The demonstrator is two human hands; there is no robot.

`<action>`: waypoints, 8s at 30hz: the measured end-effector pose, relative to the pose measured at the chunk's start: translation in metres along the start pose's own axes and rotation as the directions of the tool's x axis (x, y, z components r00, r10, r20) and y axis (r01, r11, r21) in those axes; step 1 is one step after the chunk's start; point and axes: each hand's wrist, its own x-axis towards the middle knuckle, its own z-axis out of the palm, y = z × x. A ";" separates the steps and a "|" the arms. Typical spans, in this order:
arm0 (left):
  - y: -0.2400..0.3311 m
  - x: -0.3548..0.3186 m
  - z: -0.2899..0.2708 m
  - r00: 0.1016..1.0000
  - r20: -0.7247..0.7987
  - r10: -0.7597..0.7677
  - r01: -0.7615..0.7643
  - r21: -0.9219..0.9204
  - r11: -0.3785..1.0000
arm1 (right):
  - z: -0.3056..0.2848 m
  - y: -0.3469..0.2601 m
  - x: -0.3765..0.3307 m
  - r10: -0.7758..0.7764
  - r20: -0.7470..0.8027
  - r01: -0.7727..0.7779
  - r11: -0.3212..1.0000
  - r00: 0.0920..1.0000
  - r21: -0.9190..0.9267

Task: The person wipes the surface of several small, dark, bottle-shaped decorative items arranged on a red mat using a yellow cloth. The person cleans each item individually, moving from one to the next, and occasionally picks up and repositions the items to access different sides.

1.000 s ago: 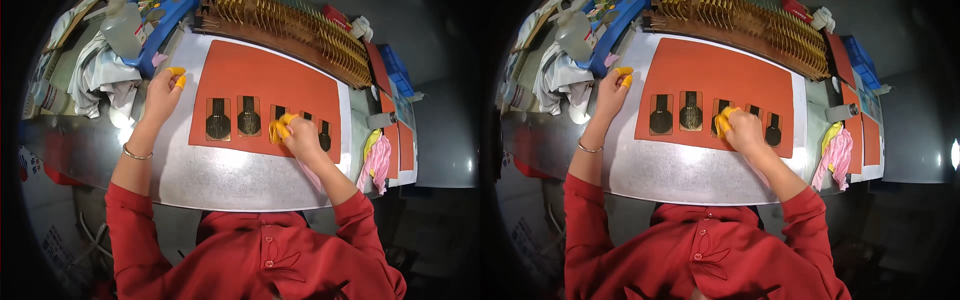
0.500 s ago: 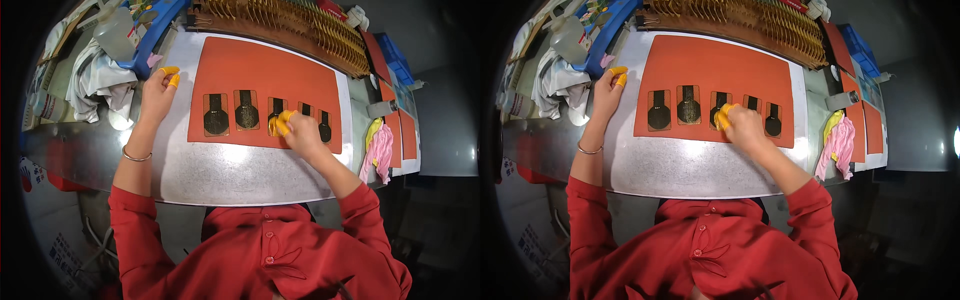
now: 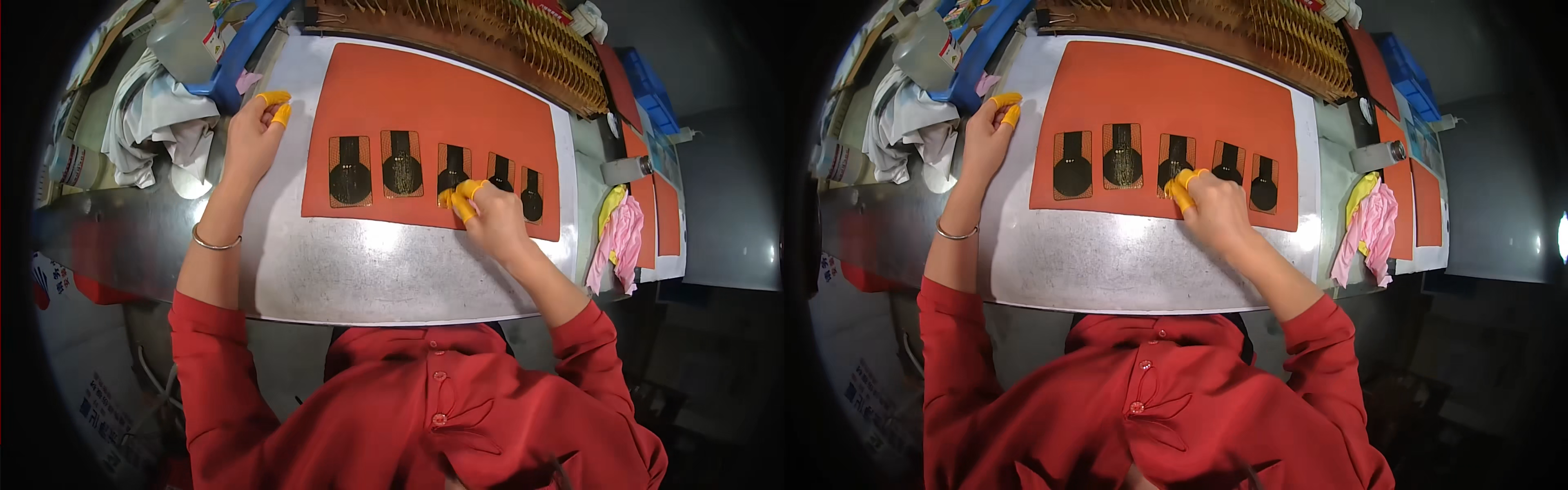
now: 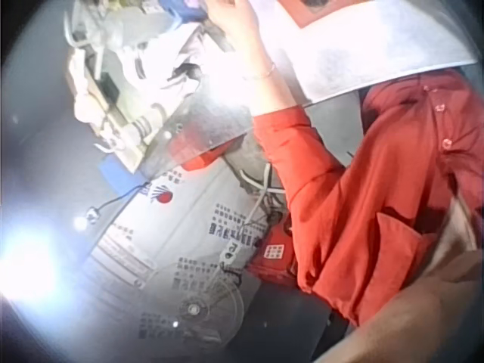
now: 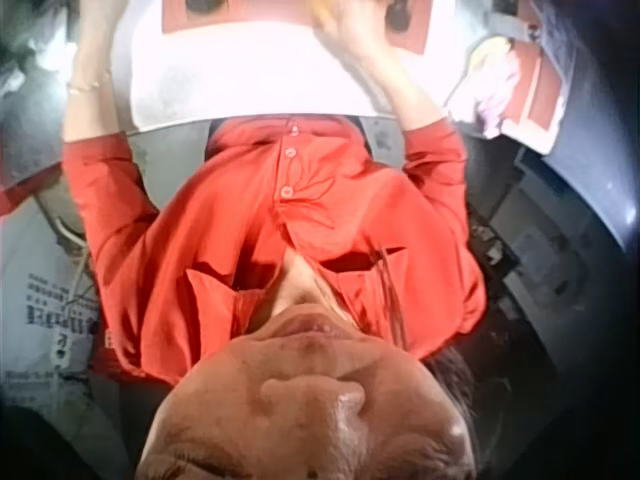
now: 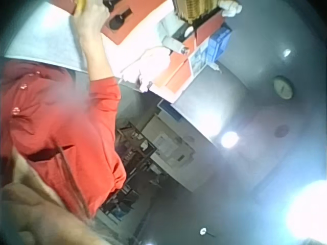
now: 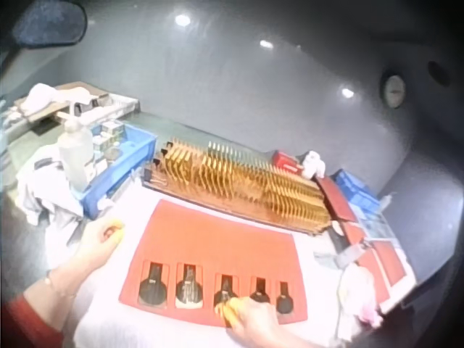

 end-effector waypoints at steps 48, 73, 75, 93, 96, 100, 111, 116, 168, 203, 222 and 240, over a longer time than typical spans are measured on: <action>0.000 0.000 -0.005 0.999 0.003 -0.036 0.036 -0.019 0.999 | -0.003 0.011 0.014 0.024 0.093 -0.025 1.000 0.995 0.011; 0.004 -0.001 -0.002 0.998 0.018 -0.056 0.055 0.016 0.998 | -0.007 0.025 0.034 0.011 0.037 -0.010 1.000 0.999 -0.026; 0.001 -0.002 -0.002 0.999 0.001 -0.053 0.053 -0.027 0.998 | -0.005 0.022 0.026 -0.012 0.053 0.015 0.999 0.999 -0.046; 0.003 -0.003 0.002 1.000 -0.005 -0.025 0.025 0.016 1.000 | -0.005 0.023 0.027 -0.010 0.071 0.005 0.998 0.997 0.057; -0.003 0.002 0.001 0.999 0.054 -0.004 -0.003 0.141 0.990 | 0.000 0.031 0.061 0.027 -0.015 -0.027 0.998 1.000 0.052; 0.005 -0.002 -0.003 0.998 0.033 -0.062 0.061 0.045 0.997 | 0.001 0.027 0.060 0.043 0.040 -0.043 0.999 0.998 0.008; -0.003 -0.002 0.005 0.998 -0.045 0.035 -0.037 -0.049 0.998 | 0.000 0.024 0.054 0.005 0.004 -0.004 1.000 1.000 -0.022; 0.002 -0.002 0.002 1.000 -0.027 -0.010 0.009 -0.044 0.999 | 0.004 0.031 0.066 0.058 -0.004 -0.058 0.997 0.998 -0.041; 0.012 0.000 0.000 0.998 0.037 -0.045 0.042 0.065 0.997 | 0.001 0.042 0.058 0.028 -0.020 -0.029 0.996 0.999 -0.088; 0.012 0.001 0.006 0.998 0.040 -0.051 0.049 0.052 0.997 | 0.000 0.039 0.062 -0.176 0.060 0.179 0.982 0.983 -0.054; -0.018 -0.008 -0.013 0.997 0.072 0.008 -0.007 -0.015 1.000 | -0.031 0.011 -0.013 -0.342 0.268 0.218 0.889 0.901 0.403; 0.005 -0.003 0.006 0.978 0.053 0.203 -0.210 0.254 0.944 | -0.250 0.313 -0.041 0.365 -0.315 -0.468 0.803 0.876 -0.368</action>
